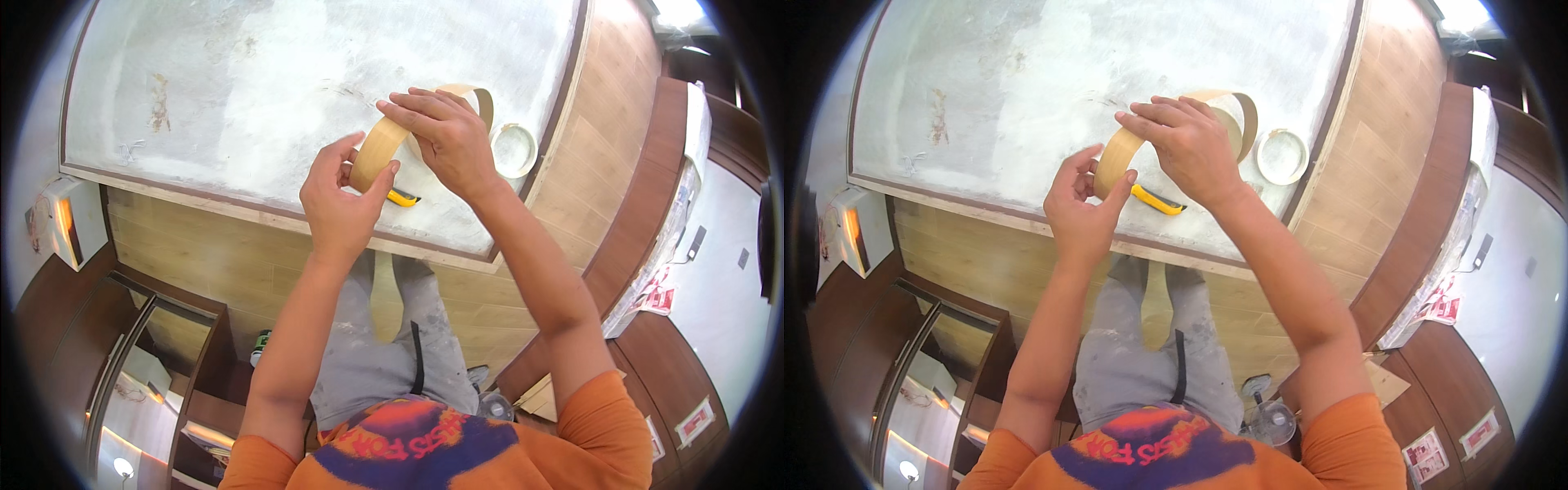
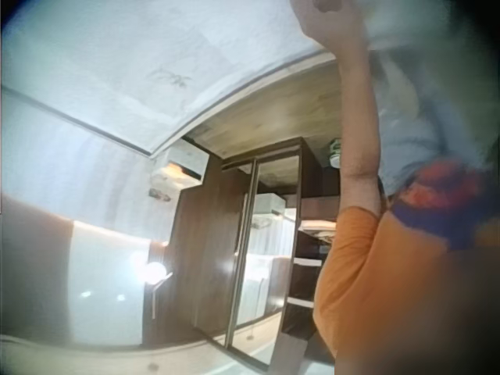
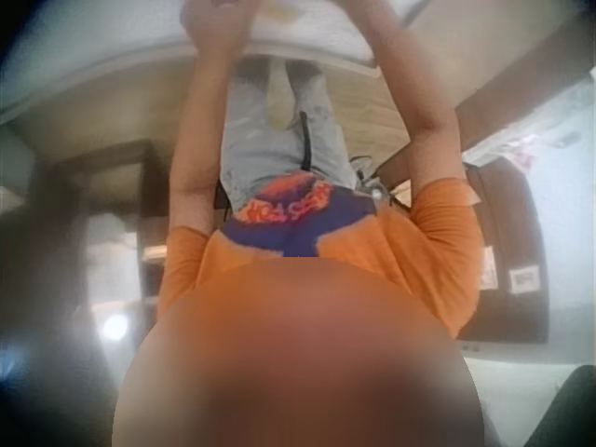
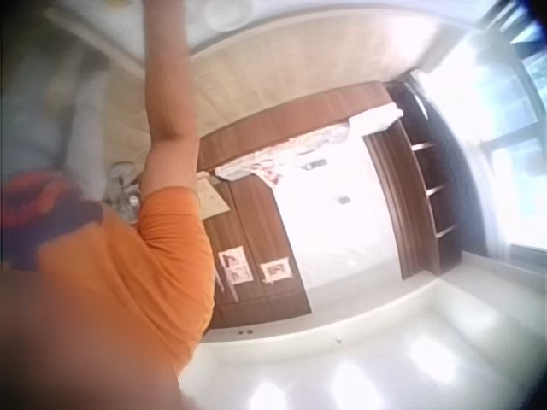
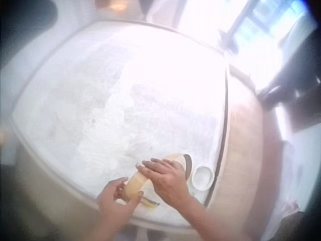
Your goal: The person cuts a strip of masking tape, folds it, and uses a utility knife to trim the edges. They then rub the tape on a sanding sheet and apply it to the top edge of a wooden cabinet, pressing it into place.
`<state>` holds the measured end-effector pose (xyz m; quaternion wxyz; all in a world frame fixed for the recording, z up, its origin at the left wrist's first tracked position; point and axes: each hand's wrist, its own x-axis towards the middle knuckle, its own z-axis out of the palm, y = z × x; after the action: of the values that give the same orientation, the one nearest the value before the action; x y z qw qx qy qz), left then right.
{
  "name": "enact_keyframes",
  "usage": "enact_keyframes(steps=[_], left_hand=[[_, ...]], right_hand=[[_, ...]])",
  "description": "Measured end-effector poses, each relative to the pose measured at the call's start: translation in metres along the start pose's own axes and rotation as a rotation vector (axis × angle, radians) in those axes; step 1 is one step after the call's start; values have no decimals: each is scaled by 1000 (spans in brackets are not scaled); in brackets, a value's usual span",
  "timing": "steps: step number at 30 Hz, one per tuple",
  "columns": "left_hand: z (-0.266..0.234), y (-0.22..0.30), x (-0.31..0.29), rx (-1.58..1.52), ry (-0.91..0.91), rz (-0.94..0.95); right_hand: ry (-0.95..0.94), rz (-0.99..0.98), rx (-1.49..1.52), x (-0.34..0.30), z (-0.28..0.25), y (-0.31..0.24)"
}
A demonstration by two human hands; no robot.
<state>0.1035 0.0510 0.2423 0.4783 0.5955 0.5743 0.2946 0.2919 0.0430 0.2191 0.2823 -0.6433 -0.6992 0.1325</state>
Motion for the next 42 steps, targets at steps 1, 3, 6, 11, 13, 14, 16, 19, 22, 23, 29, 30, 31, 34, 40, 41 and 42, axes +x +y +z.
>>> enact_keyframes(steps=[1, 3, 6, 11, 13, 14, 16, 19, 22, 23, 29, 30, 31, 34, 40, 41, 42], left_hand=[[-6, 1, -6, -10, -8, -49], [-16, 2, -11, 146, -22, 68], [-34, 7, -6, 302, -166, 186], [-61, 25, 27, 533, -611, 20], [-65, 30, 45, 544, -779, -167], [-66, 33, 54, 546, -849, -261], [-69, 36, 67, 553, -925, -310], [-78, 38, 85, 366, -1061, -401], [-85, 35, 100, 106, -1185, -511], [-86, 33, 104, 62, -1205, -566], [-79, 17, 116, -221, -1205, -420], [-77, 15, 117, -233, -1185, -411], [-74, 14, 117, -269, -1175, -396], [-62, 10, 116, -216, -1093, -300], [-54, -6, 120, -464, -995, -223], [-58, -10, 120, -531, -942, -244], [-62, -14, 119, -465, -860, -357]], right_hand=[[-41, -21, -16, -3, 1, -1], [-110, -62, -47, -9, 3, -2], [-215, -124, -80, -18, 8, -4], [-377, -192, -94, -32, 15, -9], [-448, -204, -50, -34, 15, -12], [-485, -201, -14, -33, 14, -14], [-607, -125, 111, -30, 9, -16], [-774, 41, 371, -19, -6, -16], [-769, 95, 561, -4, -20, -15], [-777, 119, 589, 1, -23, -14], [-800, 205, 774, 27, -40, -6], [-815, 221, 802, 30, -44, -4], [-831, 237, 831, 33, -46, -3], [-887, 265, 721, 39, -50, -5], [-775, 227, 953, 46, -59, -1], [-709, 154, 928, 47, -65, 7], [-623, 216, 848, 47, -65, 13]])
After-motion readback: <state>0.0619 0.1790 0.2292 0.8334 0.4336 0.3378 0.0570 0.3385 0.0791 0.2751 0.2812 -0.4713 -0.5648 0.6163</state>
